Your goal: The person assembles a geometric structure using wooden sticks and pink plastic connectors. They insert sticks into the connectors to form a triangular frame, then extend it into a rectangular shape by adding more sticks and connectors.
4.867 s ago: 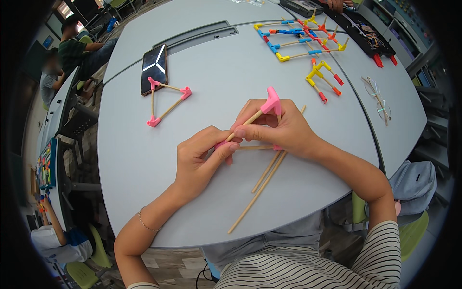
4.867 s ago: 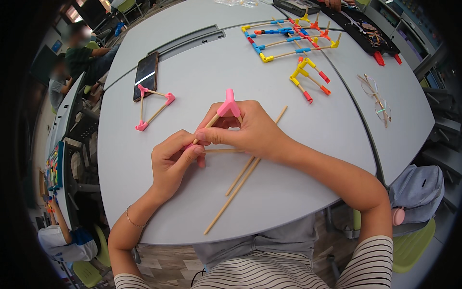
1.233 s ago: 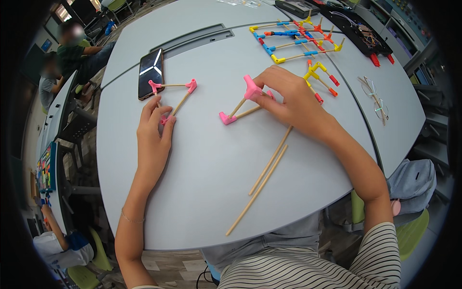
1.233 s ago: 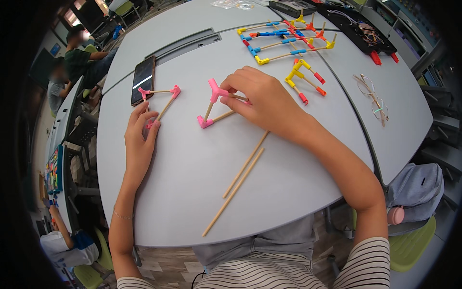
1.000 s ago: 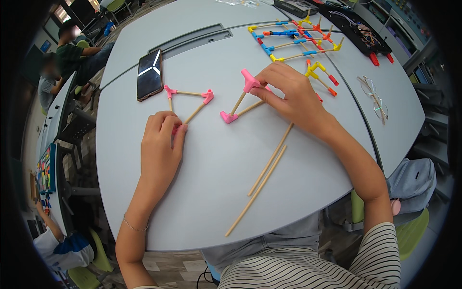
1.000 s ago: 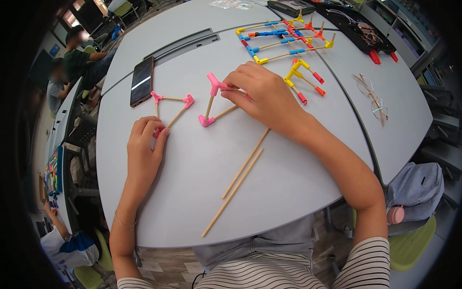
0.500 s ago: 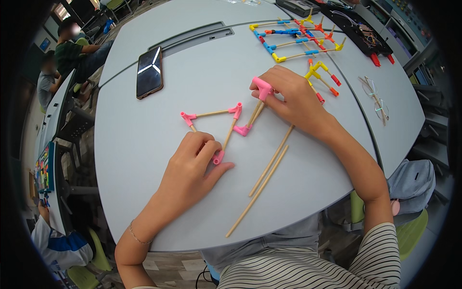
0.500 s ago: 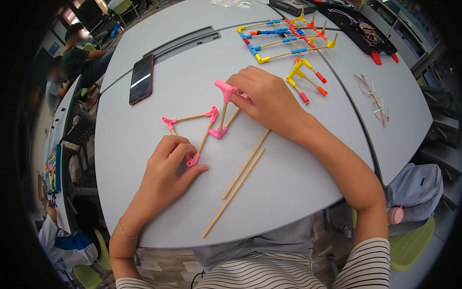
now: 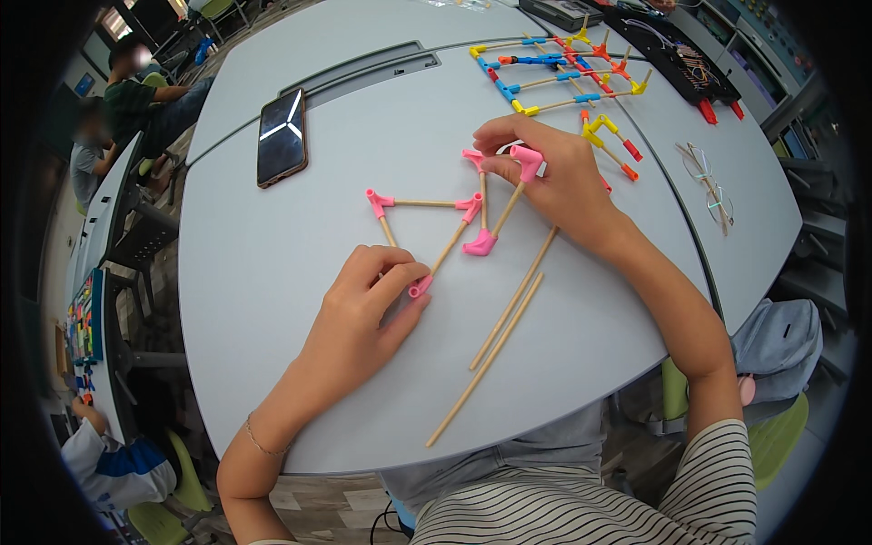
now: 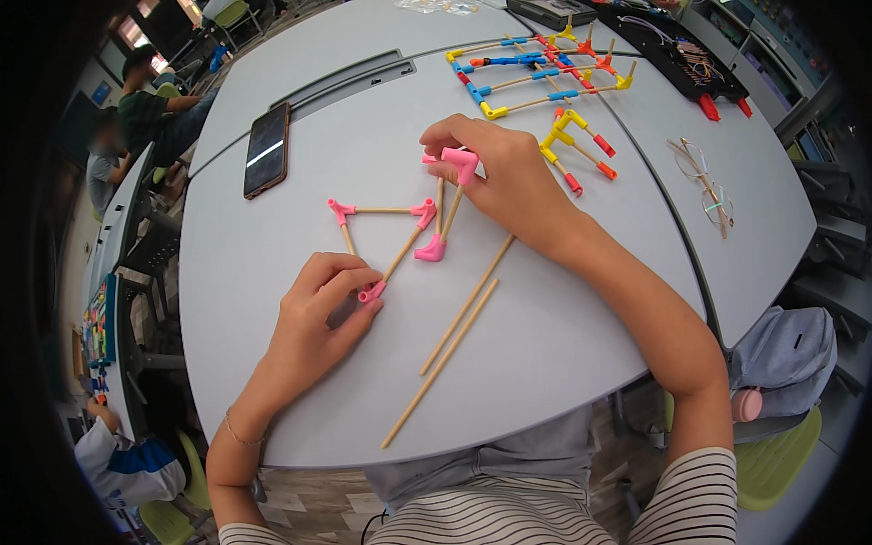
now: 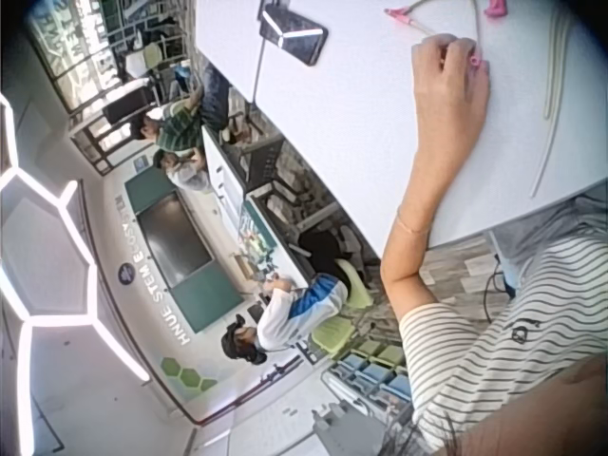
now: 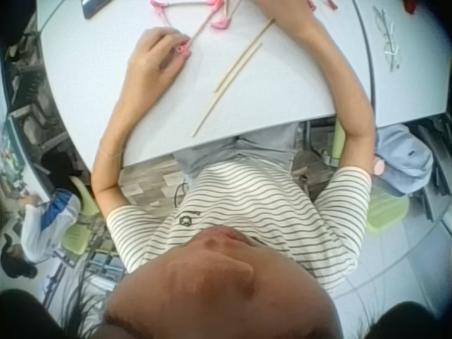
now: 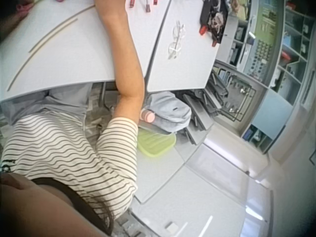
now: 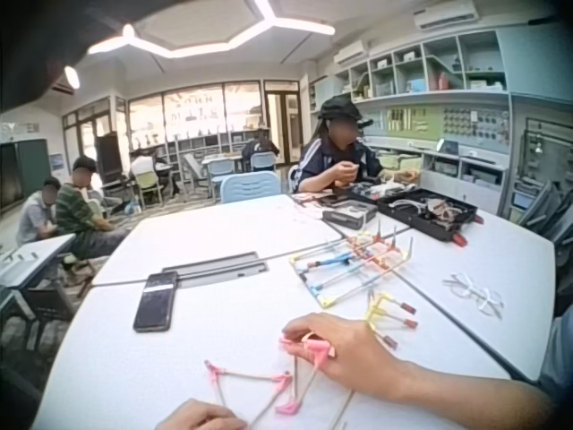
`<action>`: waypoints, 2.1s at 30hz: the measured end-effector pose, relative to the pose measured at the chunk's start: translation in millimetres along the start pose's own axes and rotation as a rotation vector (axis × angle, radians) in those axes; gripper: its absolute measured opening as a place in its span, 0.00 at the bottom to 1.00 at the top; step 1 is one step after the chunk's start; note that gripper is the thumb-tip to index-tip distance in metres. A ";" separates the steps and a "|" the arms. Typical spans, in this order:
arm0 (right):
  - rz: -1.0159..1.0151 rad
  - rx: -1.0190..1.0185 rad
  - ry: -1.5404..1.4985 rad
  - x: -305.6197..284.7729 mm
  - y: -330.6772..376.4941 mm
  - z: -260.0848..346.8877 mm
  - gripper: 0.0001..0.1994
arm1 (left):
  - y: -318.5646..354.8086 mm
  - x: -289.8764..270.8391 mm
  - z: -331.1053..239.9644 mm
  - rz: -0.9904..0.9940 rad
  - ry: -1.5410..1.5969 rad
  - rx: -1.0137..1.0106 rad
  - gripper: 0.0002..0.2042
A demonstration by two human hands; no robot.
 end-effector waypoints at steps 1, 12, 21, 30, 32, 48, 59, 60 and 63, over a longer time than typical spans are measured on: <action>0.003 0.005 -0.005 -0.2 -0.4 0.2 0.11 | -0.6 -2.2 -0.8 -0.014 -0.022 0.016 0.11; 0.014 -0.004 -0.013 0.7 -0.5 0.0 0.11 | -3.3 -14.5 17.1 -0.110 0.156 -0.183 0.15; 0.027 -0.011 -0.012 0.9 0.7 0.9 0.11 | -1.0 -16.2 18.5 -0.110 0.054 -0.120 0.12; 0.025 -0.039 0.003 0.6 1.8 5.6 0.11 | -2.7 -26.6 1.2 -0.250 -0.155 0.171 0.10; 0.032 -0.047 0.002 2.6 2.4 7.0 0.11 | -1.8 -25.3 -4.6 -0.245 -0.239 0.255 0.11; 0.145 -0.058 -0.065 10.4 5.9 13.8 0.17 | 5.3 -28.1 -24.9 -0.261 -0.381 0.480 0.11; 0.063 -0.065 -0.085 6.0 6.3 10.1 0.24 | 5.2 -39.9 -6.6 -0.331 -0.122 0.348 0.08; 0.063 -0.065 -0.086 5.6 6.5 9.3 0.24 | 4.7 -40.2 -5.7 -0.335 -0.113 0.342 0.08; 0.090 -0.052 -0.084 8.0 6.2 6.7 0.25 | 4.4 -39.6 -2.5 -0.324 -0.041 0.306 0.07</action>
Point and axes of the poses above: each hand's wrist, its own y-axis away from the middle knuckle, its own x-axis out of the palm, z = x × y, the point moved 7 cm from there along -y, towards the middle knuckle, and after that the axes turned 10 degrees about y, right-handed, at the moved point
